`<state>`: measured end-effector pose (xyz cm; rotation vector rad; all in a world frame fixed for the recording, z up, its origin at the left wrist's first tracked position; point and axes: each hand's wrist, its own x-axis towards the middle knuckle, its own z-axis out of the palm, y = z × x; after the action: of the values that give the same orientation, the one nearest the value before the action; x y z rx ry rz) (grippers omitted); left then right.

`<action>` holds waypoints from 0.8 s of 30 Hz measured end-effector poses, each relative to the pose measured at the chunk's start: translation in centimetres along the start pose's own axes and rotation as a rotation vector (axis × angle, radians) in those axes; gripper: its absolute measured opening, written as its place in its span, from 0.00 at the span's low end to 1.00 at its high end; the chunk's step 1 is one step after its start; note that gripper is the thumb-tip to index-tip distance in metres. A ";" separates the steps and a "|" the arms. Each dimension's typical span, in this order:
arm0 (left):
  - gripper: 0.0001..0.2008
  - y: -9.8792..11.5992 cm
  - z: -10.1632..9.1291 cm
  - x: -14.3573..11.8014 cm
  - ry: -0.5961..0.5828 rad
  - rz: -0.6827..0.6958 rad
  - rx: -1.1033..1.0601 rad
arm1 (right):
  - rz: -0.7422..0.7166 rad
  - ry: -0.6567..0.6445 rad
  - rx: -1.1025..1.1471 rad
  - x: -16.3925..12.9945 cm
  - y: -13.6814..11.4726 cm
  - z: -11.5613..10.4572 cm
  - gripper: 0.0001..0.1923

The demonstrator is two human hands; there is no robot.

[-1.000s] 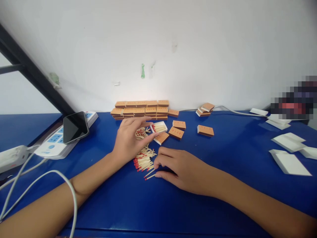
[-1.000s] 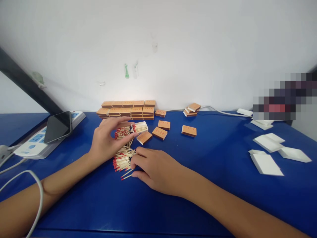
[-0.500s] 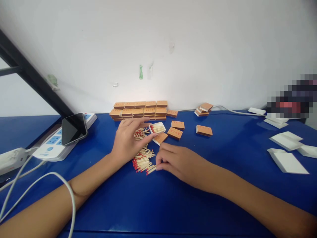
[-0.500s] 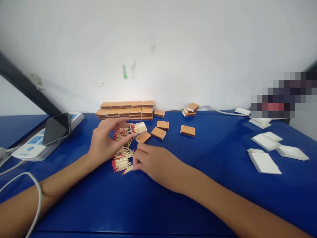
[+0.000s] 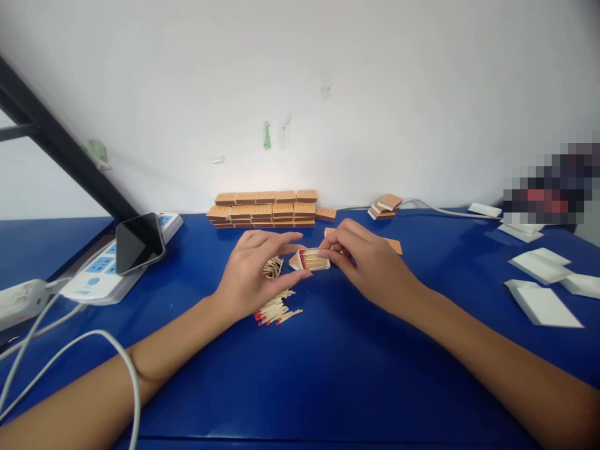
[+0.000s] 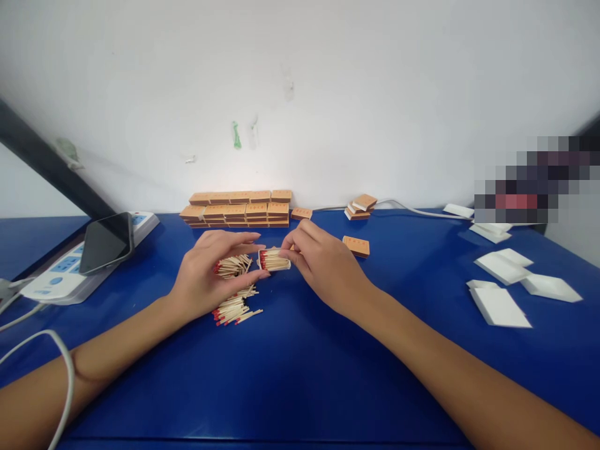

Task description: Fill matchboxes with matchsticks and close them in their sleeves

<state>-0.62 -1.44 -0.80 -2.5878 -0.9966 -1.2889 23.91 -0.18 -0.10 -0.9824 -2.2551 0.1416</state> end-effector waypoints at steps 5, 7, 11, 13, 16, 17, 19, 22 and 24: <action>0.29 0.0 0.0 0.0 -0.002 -0.004 -0.005 | -0.013 0.025 0.010 0.0 -0.1 -0.1 0.07; 0.28 -0.1 0.1 -0.1 0.015 -0.020 0.016 | -0.018 0.052 0.028 0.0 -0.4 -0.2 0.07; 0.26 -0.5 0.1 -0.2 0.064 -0.093 0.070 | -0.078 0.006 0.139 -0.6 -1.5 0.4 0.06; 0.25 -0.6 0.1 -0.1 0.072 -0.123 0.085 | -0.110 -0.132 0.196 -1.1 -2.1 0.9 0.05; 0.24 -0.7 0.1 0.0 0.077 -0.124 0.097 | -0.077 -0.351 0.226 -1.8 -3.1 1.6 0.02; 0.23 -0.7 0.1 0.0 0.079 -0.120 0.099 | -0.056 -0.401 0.228 -1.9 -3.3 1.7 0.02; 0.24 -0.7 0.1 0.0 0.083 -0.117 0.104 | -0.023 -0.464 0.227 -2.0 -3.6 1.8 0.02; 0.24 -0.7 0.0 0.0 0.078 -0.116 0.106 | -0.010 -0.509 0.204 -1.8 -3.7 1.8 0.07; 0.24 -0.7 0.0 0.0 0.075 -0.116 0.104 | -0.004 -0.534 0.184 -1.7 -3.7 1.7 0.08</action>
<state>-1.03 -0.86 -0.96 -2.4187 -1.1819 -1.3113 21.44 -3.71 -0.99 -0.9170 -2.6572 0.6665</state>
